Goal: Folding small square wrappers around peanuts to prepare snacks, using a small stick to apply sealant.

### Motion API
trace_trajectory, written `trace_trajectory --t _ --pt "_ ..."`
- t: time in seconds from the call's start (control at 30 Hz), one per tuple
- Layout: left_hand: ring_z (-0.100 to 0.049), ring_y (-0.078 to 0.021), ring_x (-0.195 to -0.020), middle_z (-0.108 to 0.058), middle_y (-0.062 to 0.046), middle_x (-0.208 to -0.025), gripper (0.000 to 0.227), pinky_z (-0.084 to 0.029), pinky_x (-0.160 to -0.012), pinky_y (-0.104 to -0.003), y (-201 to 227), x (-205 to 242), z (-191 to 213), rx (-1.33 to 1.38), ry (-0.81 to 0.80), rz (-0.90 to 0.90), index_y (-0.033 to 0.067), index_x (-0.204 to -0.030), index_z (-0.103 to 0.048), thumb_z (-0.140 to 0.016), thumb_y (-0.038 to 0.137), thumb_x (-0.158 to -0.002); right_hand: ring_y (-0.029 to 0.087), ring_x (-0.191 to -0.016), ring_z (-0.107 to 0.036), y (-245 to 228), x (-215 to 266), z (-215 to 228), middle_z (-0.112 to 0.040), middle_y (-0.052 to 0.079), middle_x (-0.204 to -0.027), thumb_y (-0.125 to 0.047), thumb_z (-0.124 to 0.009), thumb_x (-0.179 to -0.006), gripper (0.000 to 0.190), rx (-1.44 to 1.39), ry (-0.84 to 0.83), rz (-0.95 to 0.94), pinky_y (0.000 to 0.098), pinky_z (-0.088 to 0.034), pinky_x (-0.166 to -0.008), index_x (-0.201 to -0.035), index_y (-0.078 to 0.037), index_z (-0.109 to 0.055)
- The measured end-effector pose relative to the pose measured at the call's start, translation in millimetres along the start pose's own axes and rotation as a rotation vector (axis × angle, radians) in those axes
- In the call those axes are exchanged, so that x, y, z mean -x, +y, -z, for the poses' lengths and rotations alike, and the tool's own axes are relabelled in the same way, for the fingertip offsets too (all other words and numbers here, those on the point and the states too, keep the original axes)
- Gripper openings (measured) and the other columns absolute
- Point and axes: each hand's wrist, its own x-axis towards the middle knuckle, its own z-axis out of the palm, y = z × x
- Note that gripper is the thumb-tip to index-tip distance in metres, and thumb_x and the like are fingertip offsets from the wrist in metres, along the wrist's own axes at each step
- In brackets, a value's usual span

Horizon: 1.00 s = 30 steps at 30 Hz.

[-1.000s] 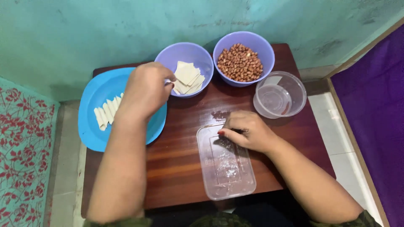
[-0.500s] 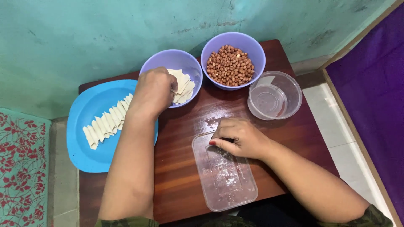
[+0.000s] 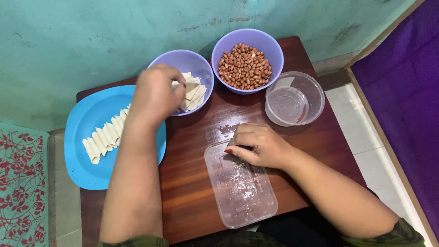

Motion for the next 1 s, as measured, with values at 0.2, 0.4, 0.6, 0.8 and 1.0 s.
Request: trace_trajectory --t 0.2,0.4,0.6,0.8,1.0 --pt "-0.059 -0.005 -0.071 -0.065 0.0 -0.072 0.016 -0.052 -0.065 -0.022 4.1 9.0 25.1 0.783 0.059 0.293 0.0098 -0.096 -0.07 -0.062 0.001 -0.086 0.033 -0.064 -0.067 0.0 0.6 0.0 -0.067 0.011 -0.072 -0.017 -0.073 -0.093 0.014 0.017 0.013 0.019 0.0427 -0.055 -0.059 -0.084 -0.006 -0.074" --pt "-0.059 -0.0071 -0.059 -0.064 -0.008 -0.065 0.016 -0.051 -0.056 -0.02 38.5 22.2 54.7 1.048 0.032 0.279 -0.0007 -0.099 -0.067 -0.061 -0.003 -0.084 0.037 -0.066 -0.067 -2.3 1.4 -0.7 -0.067 0.014 -0.076 -0.02 -0.07 -0.096 0.016 -0.021 0.01 0.008 0.0461 -0.055 -0.06 -0.088 -0.006 -0.073" --pt "-0.065 -0.0075 -0.075 -0.076 -0.003 -0.081 0.026 -0.056 -0.068 -0.024 78.0 77.0 38.6 1.119 -0.281 0.265 0.0036 -0.107 -0.071 -0.061 -0.003 -0.084 0.032 -0.073 -0.068 14.6 18.1 -9.2 -0.071 0.019 -0.088 -0.036 -0.032 -0.108 0.053 -0.393 0.057 -0.159 0.0422 -0.056 -0.069 -0.101 -0.001 -0.072" --pt "-0.068 -0.0113 -0.073 -0.074 -0.008 -0.085 0.033 -0.059 -0.066 -0.023 84.0 110.2 -34.9 1.246 -0.547 0.345 0.0032 -0.11 -0.06 -0.069 -0.005 -0.08 0.024 -0.071 -0.074 25.4 21.1 -4.6 -0.074 0.019 -0.084 -0.051 -0.023 -0.107 0.071 -0.693 -0.076 -0.284 0.0374 -0.061 -0.069 -0.111 0.003 -0.069" --pt "-0.068 -0.0082 -0.065 -0.07 -0.003 -0.074 0.025 -0.056 -0.056 -0.02 71.7 120.0 -75.4 1.164 -0.592 0.391 0.0056 -0.093 -0.063 -0.078 -0.003 -0.076 0.021 -0.07 -0.073 24.7 20.6 -3.9 -0.073 0.019 -0.083 -0.037 -0.038 -0.109 0.051 -0.733 -0.073 -0.441 0.0337 -0.062 -0.064 -0.12 0.007 -0.062"
